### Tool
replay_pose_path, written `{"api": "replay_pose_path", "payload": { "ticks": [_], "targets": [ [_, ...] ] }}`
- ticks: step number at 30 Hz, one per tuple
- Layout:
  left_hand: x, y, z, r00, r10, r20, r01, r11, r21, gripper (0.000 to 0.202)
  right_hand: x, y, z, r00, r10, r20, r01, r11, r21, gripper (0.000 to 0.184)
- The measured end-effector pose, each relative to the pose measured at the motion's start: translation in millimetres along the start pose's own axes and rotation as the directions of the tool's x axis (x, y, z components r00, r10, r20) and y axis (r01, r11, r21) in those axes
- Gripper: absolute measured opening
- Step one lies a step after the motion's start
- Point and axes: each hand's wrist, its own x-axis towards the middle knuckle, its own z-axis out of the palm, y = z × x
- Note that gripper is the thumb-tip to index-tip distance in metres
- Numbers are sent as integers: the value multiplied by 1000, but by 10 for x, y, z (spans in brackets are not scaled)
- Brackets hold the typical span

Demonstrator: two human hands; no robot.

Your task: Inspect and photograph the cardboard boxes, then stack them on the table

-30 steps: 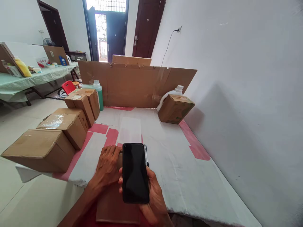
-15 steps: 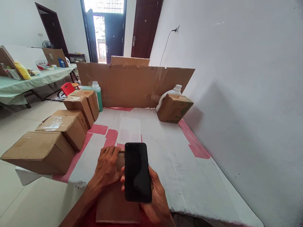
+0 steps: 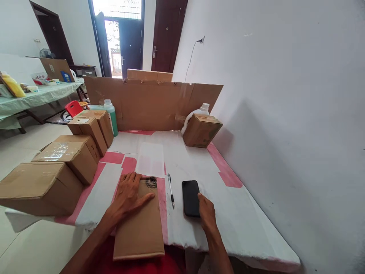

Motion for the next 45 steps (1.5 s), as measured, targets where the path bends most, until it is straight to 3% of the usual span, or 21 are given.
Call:
{"api": "replay_pose_path", "payload": {
  "ticks": [4,6,9,13,15,16,17,19,20,21,22,25,27,30,33,36,39,42,45],
  "targets": [
    [129,-43,74,996,-33,82,36,998,-42,55,-15,95,-95,997,-80,-18,73,967,-246,34],
    [180,-103,101,998,-31,48,36,994,-108,56,-28,118,-104,993,-118,-21,105,942,-320,30],
    [194,-250,67,993,-73,-94,45,963,-267,53,-44,138,-80,986,-165,-38,136,908,-395,33],
    [-64,-519,14,907,-300,-294,169,902,-398,49,-177,137,-4,974,-218,-63,168,878,-449,37],
    [-356,-613,91,864,-413,-287,258,854,-452,54,-372,150,58,965,-258,54,258,888,-381,40],
    [-533,-628,162,852,-459,-251,301,823,-481,57,-506,164,95,943,-278,181,322,899,-297,44],
    [-721,-617,247,845,-497,-197,342,786,-515,58,-656,180,132,889,-306,341,380,908,-177,50],
    [-1079,-522,410,857,-512,-60,389,719,-576,56,-967,198,198,692,-368,621,406,910,87,69],
    [-1226,-447,462,871,-491,6,396,696,-599,55,-1103,188,220,605,-389,695,378,908,179,75],
    [-1339,-366,477,872,-488,48,410,671,-618,57,-1212,157,231,558,-401,726,343,909,238,76],
    [-1413,-287,448,861,-502,83,436,644,-628,59,-1288,101,229,558,-404,725,309,912,270,73],
    [-1396,-135,110,839,-515,175,490,577,-653,61,-1305,-230,154,678,-366,637,257,931,261,51],
    [-1237,-126,-197,866,-461,195,460,577,-675,60,-1182,-542,97,748,-360,557,272,933,237,42],
    [-917,-183,-437,907,-404,118,370,632,-681,59,-931,-938,156,769,-422,481,318,904,284,45],
    [-644,-208,-252,918,-397,14,286,635,-718,62,-743,-1009,456,752,-459,473,267,869,417,56],
    [-523,-165,110,916,-400,-8,249,586,-771,65,-691,-809,825,800,-366,475,136,883,450,70],
    [-456,-76,314,929,-369,11,251,610,-751,65,-662,-664,992,840,-265,473,27,892,452,74],
    [-166,73,368,966,-260,-12,174,678,-714,72,-421,-720,849,875,-242,420,-44,823,566,73],
    [461,316,513,999,-38,4,29,681,-731,81,128,-815,479,939,-202,277,-5,800,600,71]
  ]
}}
